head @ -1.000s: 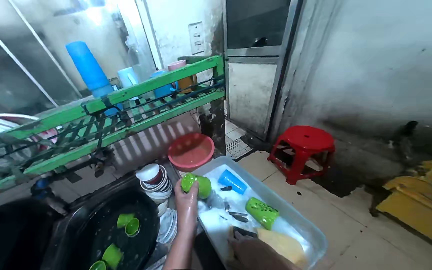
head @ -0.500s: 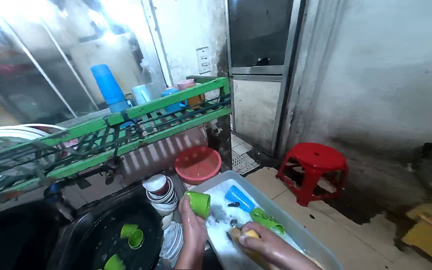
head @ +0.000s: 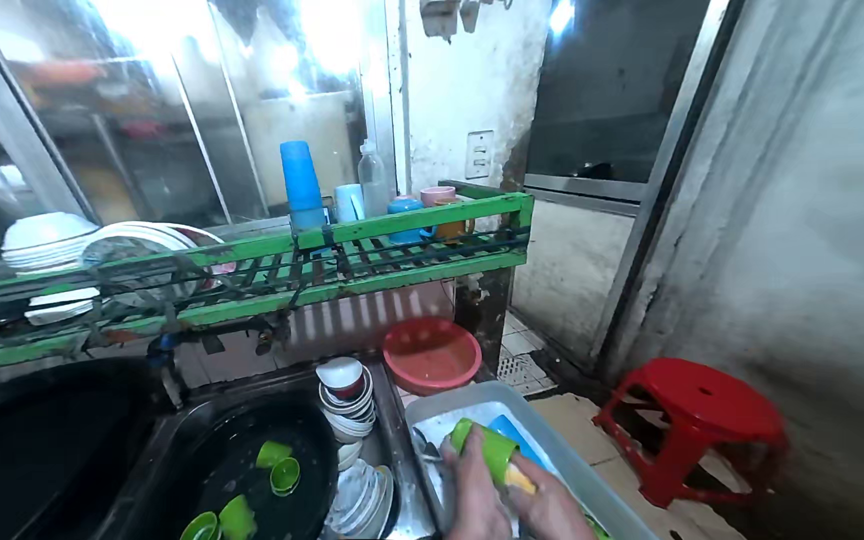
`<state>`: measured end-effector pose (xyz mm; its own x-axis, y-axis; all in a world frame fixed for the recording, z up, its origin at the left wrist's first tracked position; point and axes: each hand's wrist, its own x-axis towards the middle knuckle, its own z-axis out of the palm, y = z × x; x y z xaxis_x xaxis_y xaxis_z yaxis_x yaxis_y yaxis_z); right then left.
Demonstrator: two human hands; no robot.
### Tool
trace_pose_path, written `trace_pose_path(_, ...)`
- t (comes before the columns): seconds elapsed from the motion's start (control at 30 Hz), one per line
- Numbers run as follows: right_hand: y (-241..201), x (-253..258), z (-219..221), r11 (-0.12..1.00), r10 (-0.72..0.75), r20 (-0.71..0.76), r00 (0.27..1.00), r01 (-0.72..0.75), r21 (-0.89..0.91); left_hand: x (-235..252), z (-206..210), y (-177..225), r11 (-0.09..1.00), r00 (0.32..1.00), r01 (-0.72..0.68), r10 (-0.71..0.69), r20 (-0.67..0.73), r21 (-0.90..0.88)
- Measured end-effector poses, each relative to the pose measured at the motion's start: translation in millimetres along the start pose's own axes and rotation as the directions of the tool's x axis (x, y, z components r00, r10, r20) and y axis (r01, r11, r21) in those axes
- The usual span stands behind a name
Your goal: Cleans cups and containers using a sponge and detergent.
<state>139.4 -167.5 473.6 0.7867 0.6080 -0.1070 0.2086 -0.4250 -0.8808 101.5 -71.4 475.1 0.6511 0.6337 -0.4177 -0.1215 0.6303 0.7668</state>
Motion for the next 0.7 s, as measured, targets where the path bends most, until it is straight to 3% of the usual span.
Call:
trace_pose_path(0.07,-3,5,0,0.877,0.165,0.043,0.985,-0.167,0.451,13,-9,-4,0.995,0.996,-0.062,0.067,0.065,-0.079)
trace_pose_path(0.1,-9,1,3,0.827,0.17,0.075,0.983,-0.184,0.531,17,-14,-4,0.991,0.992,-0.072,0.083,0.099,-0.115)
trace_pose_path(0.13,-14,-2,8,0.867,0.131,0.06,0.99,-0.144,0.478,20,-17,-2,0.99,0.99,-0.066,0.081,0.119,-0.124)
trace_pose_path(0.2,-17,-4,18,0.999,-0.026,0.036,0.999,0.024,0.039,19,-19,1,0.998,0.994,-0.031,0.036,0.105,-0.051)
trace_pose_path(0.27,-1,3,25,0.864,-0.219,0.119,0.969,0.249,-0.438,15,-14,-3,0.999,1.0,-0.006,0.005,0.03,0.043)
trace_pose_path(0.33,13,15,27,0.743,-0.254,0.191,0.948,0.318,-0.589,14,-11,-6,0.998,1.0,0.001,0.001,-0.027,0.06)
trace_pose_path(0.37,11,20,26,0.802,-0.182,0.183,0.966,0.254,-0.541,15,-10,-6,0.999,0.999,0.005,-0.003,-0.034,0.045)
trace_pose_path(0.4,4,23,25,0.919,-0.052,0.147,0.988,0.105,-0.38,18,-12,-4,1.0,1.0,0.007,-0.007,-0.016,0.012)
trace_pose_path(0.43,-4,24,26,0.992,0.091,0.075,0.993,-0.084,-0.092,21,-15,-3,0.999,0.999,0.016,-0.015,0.029,-0.038)
trace_pose_path(0.47,-8,24,31,0.952,0.202,-0.003,0.979,-0.195,0.235,24,-21,-3,0.994,0.995,0.037,-0.027,0.093,-0.106)
trace_pose_path(0.5,-15,23,36,0.871,0.273,-0.031,0.962,-0.233,0.431,27,-27,-2,0.984,0.986,0.063,-0.036,0.163,-0.166)
trace_pose_path(0.53,-22,19,38,0.864,0.286,-0.036,0.957,-0.241,0.443,28,-29,0,0.976,0.977,0.08,-0.036,0.212,-0.201)
trace_pose_path(0.57,-29,15,38,0.929,0.242,-0.024,0.97,-0.225,0.294,27,-29,4,0.979,0.975,0.082,-0.04,0.221,-0.187)
trace_pose_path(0.6,-30,13,37,0.988,0.151,0.013,0.988,-0.151,0.014,24,-27,6,0.988,0.98,0.081,-0.055,0.193,-0.132)
trace_pose_path(0.63,-24,15,36,0.949,0.026,0.076,0.997,-0.001,-0.315,22,-25,7,0.993,0.987,0.091,-0.081,0.138,-0.071)
trace_pose_path(0.67,-11,17,37,0.816,-0.083,0.16,0.984,0.159,-0.556,20,-22,4,0.995,0.993,0.102,-0.102,0.059,-0.008)
trace_pose_path(0.7,1,20,37,0.688,-0.154,0.227,0.962,0.269,-0.674,20,-20,0,0.993,0.994,0.109,-0.109,-0.002,0.036)
